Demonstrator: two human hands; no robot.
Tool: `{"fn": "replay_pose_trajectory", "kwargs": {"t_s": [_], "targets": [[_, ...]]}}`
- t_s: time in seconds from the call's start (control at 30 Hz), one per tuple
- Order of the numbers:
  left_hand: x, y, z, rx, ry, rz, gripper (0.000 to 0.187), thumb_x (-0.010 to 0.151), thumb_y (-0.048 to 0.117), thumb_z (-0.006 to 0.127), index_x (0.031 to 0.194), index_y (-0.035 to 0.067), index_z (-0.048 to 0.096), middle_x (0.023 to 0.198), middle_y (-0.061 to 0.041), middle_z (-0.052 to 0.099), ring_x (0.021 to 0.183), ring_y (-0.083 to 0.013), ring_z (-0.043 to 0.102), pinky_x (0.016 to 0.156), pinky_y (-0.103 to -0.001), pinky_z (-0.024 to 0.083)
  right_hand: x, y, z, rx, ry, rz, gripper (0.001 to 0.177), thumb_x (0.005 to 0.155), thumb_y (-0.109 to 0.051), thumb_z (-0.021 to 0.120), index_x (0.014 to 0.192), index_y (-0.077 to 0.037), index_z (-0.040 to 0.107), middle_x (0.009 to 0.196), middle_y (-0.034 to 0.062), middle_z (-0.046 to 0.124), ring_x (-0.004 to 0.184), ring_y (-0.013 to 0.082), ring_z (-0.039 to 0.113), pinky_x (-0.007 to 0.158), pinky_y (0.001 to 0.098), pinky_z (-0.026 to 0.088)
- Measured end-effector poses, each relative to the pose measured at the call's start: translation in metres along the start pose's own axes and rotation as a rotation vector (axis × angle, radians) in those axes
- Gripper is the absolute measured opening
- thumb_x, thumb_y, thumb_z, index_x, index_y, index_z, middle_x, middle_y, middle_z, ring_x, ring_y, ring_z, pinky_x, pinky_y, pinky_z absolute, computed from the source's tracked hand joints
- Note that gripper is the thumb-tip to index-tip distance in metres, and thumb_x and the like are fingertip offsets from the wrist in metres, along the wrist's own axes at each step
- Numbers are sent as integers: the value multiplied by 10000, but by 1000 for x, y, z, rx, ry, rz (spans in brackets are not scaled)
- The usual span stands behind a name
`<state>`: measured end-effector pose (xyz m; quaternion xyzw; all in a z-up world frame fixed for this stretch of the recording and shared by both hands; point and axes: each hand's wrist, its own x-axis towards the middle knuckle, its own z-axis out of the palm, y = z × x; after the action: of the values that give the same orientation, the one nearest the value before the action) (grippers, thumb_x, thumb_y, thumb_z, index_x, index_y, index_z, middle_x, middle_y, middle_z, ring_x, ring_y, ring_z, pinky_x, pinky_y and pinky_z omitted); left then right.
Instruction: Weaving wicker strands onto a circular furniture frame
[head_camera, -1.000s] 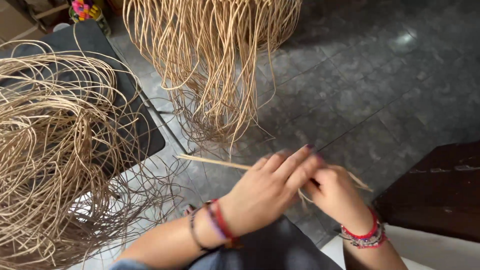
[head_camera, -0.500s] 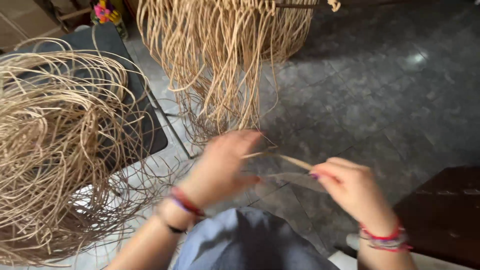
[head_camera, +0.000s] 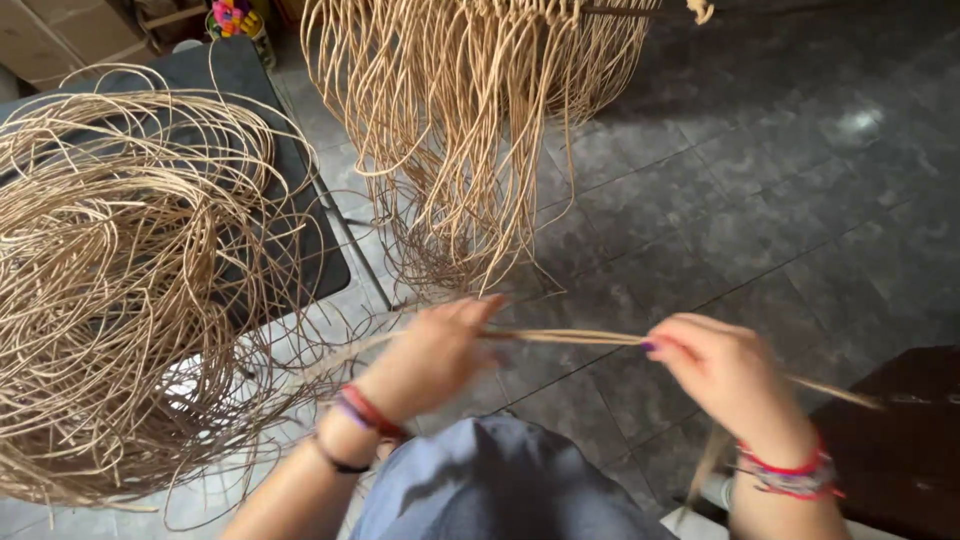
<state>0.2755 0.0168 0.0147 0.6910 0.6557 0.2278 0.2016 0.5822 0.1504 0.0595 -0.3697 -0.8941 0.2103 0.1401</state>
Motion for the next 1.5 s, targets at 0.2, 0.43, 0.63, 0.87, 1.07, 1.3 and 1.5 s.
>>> {"fn": "replay_pose_trajectory", "kwargs": {"t_s": [0.2, 0.43, 0.63, 0.87, 1.07, 1.3, 1.5], "targets": [[14, 62, 48, -172, -85, 84, 416, 1013, 353, 543, 1264, 36, 446, 781, -218, 726, 655, -505, 681, 529, -617, 501, 12, -36, 30, -21, -138, -289, 150, 955, -180, 646, 824, -120, 599, 782, 36, 639, 637, 252, 641, 579, 433, 440], [-2, -14, 30, 62, 17, 32, 169, 984, 239, 537, 1128, 178, 600, 857, -66, 713, 670, -360, 700, 558, -504, 528, 7, 15, 4, -71, -36, -48, 153, 955, -220, 632, 838, -151, 703, 796, -80, 729, 659, 93, 675, 611, 274, 452], [25, 45, 50, 0, 73, 272, 387, 905, 246, 667, 1212, 47, 539, 919, -169, 678, 788, -435, 714, 685, -528, 577, 25, -26, 34, -17, -101, -219, 58, 905, -163, 676, 894, -190, 727, 823, 26, 731, 802, 282, 742, 675, 383, 591], [17, 14, 30, -101, -128, -9, 174, 969, 235, 517, 1069, 179, 648, 808, -145, 764, 717, -453, 736, 626, -583, 588, 31, 17, 27, -93, -113, -273, 281, 848, -167, 731, 1125, -215, 727, 1030, -33, 760, 1007, 195, 727, 992, 421, 471], [10, -17, 0, -117, -86, -111, 127, 982, 225, 534, 1025, 142, 622, 820, -190, 752, 746, -480, 719, 630, -592, 578, 30, 30, 39, 334, -5, -5, 209, 884, -26, 676, 1020, -137, 787, 675, 41, 762, 624, 167, 738, 685, 324, 583], [4, -16, 10, -48, -102, -90, 136, 995, 243, 537, 996, 151, 637, 834, -153, 767, 746, -453, 734, 648, -569, 591, 37, -14, 55, 305, 212, -195, 446, 846, -88, 767, 1282, -71, 674, 1251, 86, 646, 1055, 234, 682, 863, 330, 566], [1, -12, 6, -77, -126, -113, 157, 1009, 262, 508, 1041, 165, 627, 888, -155, 773, 773, -476, 726, 683, -594, 595, 40, -39, 71, 350, 249, -286, 245, 843, -126, 786, 1081, -98, 734, 1136, 74, 670, 1020, 270, 699, 870, 380, 563]]}}
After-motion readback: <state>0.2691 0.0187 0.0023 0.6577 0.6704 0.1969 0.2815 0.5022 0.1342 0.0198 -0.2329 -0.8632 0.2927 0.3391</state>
